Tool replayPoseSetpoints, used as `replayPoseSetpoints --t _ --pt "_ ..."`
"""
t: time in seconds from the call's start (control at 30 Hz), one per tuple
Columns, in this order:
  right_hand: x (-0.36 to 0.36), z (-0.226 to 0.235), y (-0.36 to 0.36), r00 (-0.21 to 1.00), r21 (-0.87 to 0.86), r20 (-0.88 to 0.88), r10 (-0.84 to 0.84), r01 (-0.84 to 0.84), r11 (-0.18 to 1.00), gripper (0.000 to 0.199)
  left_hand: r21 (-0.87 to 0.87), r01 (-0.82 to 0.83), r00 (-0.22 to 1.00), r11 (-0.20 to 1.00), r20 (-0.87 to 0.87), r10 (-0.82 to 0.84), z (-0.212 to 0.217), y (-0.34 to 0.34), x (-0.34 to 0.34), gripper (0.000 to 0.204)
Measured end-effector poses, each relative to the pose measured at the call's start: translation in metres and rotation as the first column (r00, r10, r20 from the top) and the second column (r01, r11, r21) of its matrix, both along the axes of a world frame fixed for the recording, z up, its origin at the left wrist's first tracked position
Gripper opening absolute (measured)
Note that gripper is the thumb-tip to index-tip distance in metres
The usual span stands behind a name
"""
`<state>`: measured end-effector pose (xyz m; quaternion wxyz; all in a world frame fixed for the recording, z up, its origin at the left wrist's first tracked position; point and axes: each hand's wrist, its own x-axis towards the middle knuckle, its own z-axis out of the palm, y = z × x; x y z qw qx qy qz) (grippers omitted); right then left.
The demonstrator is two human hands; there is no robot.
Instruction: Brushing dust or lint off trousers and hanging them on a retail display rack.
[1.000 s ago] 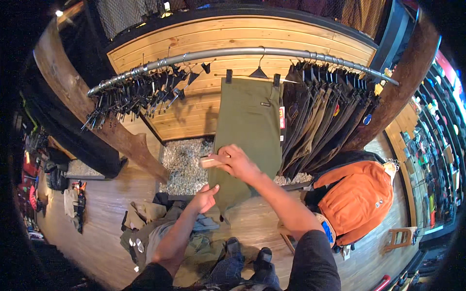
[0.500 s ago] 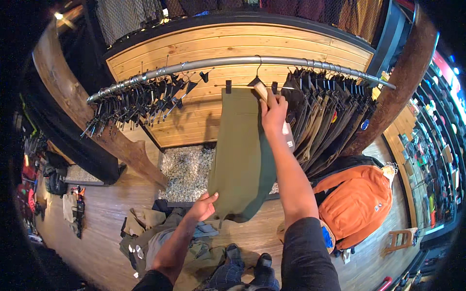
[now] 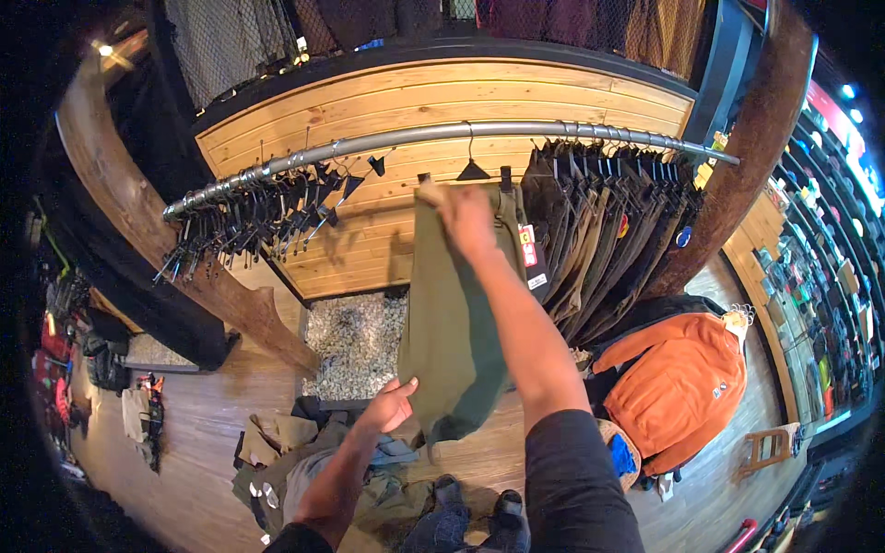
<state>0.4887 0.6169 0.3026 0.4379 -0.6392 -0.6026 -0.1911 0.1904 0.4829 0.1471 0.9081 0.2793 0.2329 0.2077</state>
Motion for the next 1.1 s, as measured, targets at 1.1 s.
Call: replayPoseSetpoints --t 1.1 --pt "0.000 -0.294 -0.249 0.066 -0.032 -0.997 -0.028 -0.062 0.998 0.017 0.015 -0.129 0.972 0.992 -0.196 0.129 -0.012 -0.013 -0.008 0.031"
